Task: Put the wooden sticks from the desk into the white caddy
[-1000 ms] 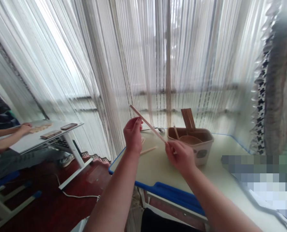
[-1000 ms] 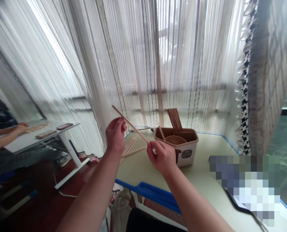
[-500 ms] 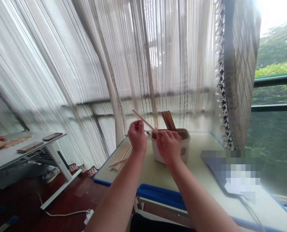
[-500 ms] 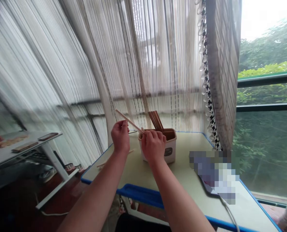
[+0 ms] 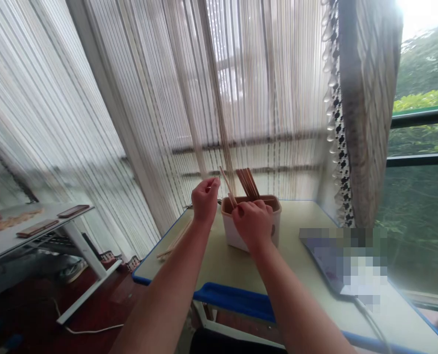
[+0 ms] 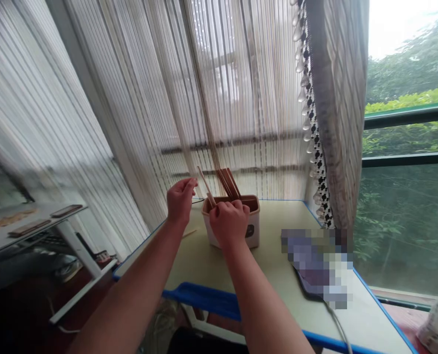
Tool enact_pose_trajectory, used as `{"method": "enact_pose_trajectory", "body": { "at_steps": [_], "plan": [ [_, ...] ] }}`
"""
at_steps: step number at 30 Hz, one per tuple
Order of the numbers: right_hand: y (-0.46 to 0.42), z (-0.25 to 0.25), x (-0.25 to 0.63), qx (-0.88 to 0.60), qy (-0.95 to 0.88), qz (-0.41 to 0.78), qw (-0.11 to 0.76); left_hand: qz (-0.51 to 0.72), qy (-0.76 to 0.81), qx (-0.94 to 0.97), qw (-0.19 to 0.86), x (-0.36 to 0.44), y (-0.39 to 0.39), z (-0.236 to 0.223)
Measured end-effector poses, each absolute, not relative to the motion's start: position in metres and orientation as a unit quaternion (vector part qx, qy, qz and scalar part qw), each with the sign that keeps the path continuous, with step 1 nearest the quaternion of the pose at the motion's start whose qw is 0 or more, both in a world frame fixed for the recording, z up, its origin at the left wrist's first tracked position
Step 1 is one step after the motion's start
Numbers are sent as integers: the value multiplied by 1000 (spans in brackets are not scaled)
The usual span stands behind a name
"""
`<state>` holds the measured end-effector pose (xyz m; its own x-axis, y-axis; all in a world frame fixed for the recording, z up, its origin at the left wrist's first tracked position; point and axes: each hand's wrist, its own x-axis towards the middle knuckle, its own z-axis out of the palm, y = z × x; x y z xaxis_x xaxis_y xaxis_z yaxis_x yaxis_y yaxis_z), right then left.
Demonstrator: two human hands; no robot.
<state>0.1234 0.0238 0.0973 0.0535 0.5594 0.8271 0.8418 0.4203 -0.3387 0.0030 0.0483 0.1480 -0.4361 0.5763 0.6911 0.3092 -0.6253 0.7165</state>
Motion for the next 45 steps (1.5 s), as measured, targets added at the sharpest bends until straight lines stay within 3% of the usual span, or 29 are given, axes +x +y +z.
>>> {"method": "enact_pose_trajectory", "body": {
  "at_steps": [45],
  "plan": [
    [21, 99, 128, -514, -708, -131, 467, 726, 457, 511, 55, 18, 40, 128]
  ]
}}
